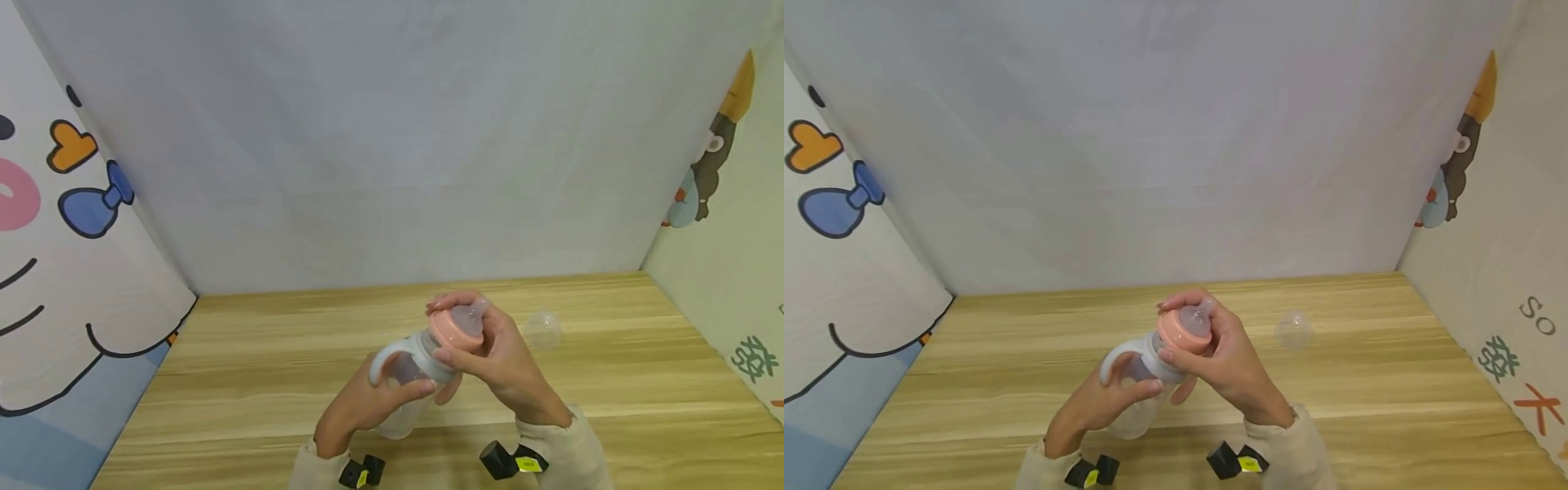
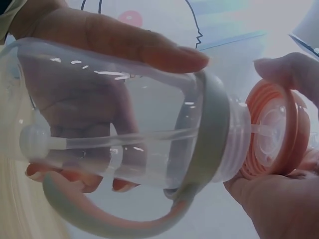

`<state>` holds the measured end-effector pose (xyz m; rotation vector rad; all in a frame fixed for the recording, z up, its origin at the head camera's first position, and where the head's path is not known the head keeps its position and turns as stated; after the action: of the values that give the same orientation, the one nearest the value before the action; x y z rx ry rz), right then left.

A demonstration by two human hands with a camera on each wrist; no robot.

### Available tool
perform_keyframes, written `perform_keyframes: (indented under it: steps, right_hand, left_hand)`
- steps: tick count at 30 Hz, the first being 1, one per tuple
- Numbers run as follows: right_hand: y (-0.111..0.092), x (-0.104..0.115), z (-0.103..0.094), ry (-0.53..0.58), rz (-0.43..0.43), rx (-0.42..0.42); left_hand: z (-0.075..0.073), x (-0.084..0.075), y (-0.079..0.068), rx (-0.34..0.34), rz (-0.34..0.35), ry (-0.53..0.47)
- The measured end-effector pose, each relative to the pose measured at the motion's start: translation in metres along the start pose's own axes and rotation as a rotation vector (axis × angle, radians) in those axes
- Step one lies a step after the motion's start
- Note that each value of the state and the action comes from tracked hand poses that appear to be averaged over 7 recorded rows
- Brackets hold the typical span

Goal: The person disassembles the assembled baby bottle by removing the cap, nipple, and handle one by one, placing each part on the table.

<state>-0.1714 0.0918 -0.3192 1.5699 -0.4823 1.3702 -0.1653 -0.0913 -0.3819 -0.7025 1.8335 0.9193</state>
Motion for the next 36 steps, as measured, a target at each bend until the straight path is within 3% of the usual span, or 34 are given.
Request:
perform_keyframes:
  steps: [9,19,36]
  right_hand:
    - [-0.001,0.011,-0.006,-0.014,-0.022,-0.048]
    - [-0.005,0.024,-0.014,-0.03,-0.03,-0.128]
    - [-0.01,0.037,-0.024,-0.038,-0.17,-0.159]
  left_hand:
    - [-0.001,0.001,0.0,-0.012,-0.008,0.024]
    - [-0.001,0.005,0.0,-0.027,-0.086,0.022]
    - [0.0,0.006,-0.002,-0.055,-0.157,0.055]
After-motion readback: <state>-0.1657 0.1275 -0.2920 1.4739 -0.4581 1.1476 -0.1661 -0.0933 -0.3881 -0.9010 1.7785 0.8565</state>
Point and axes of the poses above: each hand's wrist, its own y-axis towards the middle knuckle, its own z-axis out of the palm, x = y × z, the point moved 3 cm from there along y, towards the middle knuckle, and after that the axes turned 1 degree about y, right-handed, at the moved point
